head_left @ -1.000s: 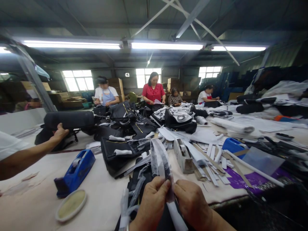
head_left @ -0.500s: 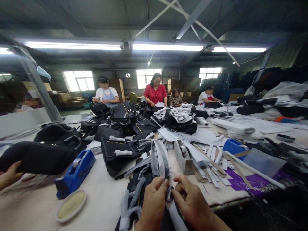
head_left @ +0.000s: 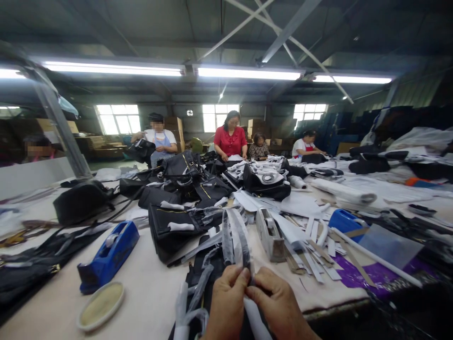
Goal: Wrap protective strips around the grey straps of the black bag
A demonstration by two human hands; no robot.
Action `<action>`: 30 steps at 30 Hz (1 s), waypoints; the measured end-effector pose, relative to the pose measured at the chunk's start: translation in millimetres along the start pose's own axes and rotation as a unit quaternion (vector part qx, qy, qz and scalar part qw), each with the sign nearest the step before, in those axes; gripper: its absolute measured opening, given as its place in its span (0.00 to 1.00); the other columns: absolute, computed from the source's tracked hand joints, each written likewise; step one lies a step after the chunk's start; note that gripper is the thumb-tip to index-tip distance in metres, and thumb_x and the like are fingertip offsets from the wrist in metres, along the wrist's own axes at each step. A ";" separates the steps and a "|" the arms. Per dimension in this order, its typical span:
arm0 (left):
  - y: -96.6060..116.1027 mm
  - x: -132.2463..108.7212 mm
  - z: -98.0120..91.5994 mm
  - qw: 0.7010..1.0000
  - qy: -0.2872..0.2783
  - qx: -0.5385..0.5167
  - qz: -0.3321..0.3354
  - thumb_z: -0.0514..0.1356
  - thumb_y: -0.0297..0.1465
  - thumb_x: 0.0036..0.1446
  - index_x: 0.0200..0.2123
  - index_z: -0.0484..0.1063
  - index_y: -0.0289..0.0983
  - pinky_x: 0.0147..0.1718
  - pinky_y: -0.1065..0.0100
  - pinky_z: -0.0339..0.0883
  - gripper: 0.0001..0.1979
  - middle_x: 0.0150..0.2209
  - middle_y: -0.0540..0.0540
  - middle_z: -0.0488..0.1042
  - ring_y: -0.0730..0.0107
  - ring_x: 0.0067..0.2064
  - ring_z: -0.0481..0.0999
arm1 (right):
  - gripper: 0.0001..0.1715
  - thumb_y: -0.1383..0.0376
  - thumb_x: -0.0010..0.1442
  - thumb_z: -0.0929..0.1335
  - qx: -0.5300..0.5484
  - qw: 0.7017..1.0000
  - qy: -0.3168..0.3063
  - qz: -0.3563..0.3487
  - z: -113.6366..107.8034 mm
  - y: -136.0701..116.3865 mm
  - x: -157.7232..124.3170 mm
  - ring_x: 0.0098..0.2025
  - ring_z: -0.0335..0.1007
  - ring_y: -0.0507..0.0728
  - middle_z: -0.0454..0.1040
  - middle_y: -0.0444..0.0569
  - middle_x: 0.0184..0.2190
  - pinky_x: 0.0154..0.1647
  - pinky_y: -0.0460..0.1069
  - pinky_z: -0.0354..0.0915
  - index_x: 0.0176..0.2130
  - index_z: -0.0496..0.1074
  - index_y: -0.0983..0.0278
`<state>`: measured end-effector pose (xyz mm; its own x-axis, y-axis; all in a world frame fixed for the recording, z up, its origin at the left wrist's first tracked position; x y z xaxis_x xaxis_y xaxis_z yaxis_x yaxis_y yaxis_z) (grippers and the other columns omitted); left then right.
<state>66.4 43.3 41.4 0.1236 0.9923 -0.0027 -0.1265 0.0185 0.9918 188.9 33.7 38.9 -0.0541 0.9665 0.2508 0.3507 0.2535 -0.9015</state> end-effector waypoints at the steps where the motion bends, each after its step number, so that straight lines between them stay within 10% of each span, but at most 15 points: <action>1: -1.6 0.0 -1.1 1.000 -0.006 -0.011 -0.008 0.62 0.42 0.59 0.37 0.78 0.36 0.46 0.63 0.65 0.15 0.35 0.45 0.76 0.59 0.42 0.72 | 0.14 0.61 0.60 0.70 -0.007 1.000 -0.004 -0.021 -0.2 -1.5 0.7 0.32 0.69 0.55 0.67 0.44 0.26 0.35 0.47 0.63 0.25 0.73 0.64; 11: 5.6 -2.4 -15.1 0.997 -0.040 -0.057 -0.038 0.68 0.35 0.52 0.42 0.77 0.34 0.49 0.62 0.64 0.15 0.39 0.45 0.79 0.58 0.45 0.73 | 0.16 0.68 0.68 0.61 -0.138 0.960 -0.039 -0.241 -10.7 -21.5 -4.1 0.30 0.68 0.53 0.68 0.48 0.28 0.30 0.47 0.63 0.37 0.77 0.64; 18: -4.2 -0.5 -21.0 0.986 -0.078 -0.073 -0.129 0.68 0.35 0.47 0.28 0.72 0.32 0.25 0.71 0.48 0.12 0.21 0.55 0.62 0.75 0.25 0.56 | 0.16 0.71 0.68 0.60 -0.198 0.912 -0.058 -0.355 -11.4 -29.3 -4.6 0.28 0.62 0.53 0.66 0.47 0.24 0.27 0.48 0.55 0.34 0.75 0.65; 24: 8.7 -7.8 -28.7 0.986 -0.006 0.141 0.090 0.65 0.31 0.53 0.23 0.72 0.36 0.35 0.68 0.60 0.09 0.29 0.51 0.67 0.68 0.34 0.68 | 0.22 0.50 0.61 0.68 0.065 0.984 -0.154 -0.055 -11.0 -14.7 9.5 0.30 0.61 0.52 0.66 0.45 0.27 0.30 0.47 0.57 0.30 0.73 0.66; 30: 11.3 -23.5 -19.3 0.866 -0.055 0.349 0.354 0.58 0.28 0.62 0.34 0.77 0.37 0.35 0.66 0.59 0.07 0.29 0.47 0.69 0.67 0.33 0.68 | 0.24 0.49 0.49 0.75 0.303 0.911 -0.166 0.227 2.6 7.2 4.8 0.17 0.40 0.45 0.51 0.34 0.14 0.18 0.45 0.36 0.25 0.67 0.65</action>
<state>43.0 22.5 50.2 0.3567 0.7056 0.6123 0.4124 -0.7070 0.5745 188.7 40.3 32.7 -0.3468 0.9103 -0.2259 -0.1680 -0.2973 -0.9399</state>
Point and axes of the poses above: each hand's wrist, its own x-axis towards the middle knuckle, its own z-axis out of the palm, y = z × x, the point moved 5 cm from there along x, towards the middle knuckle
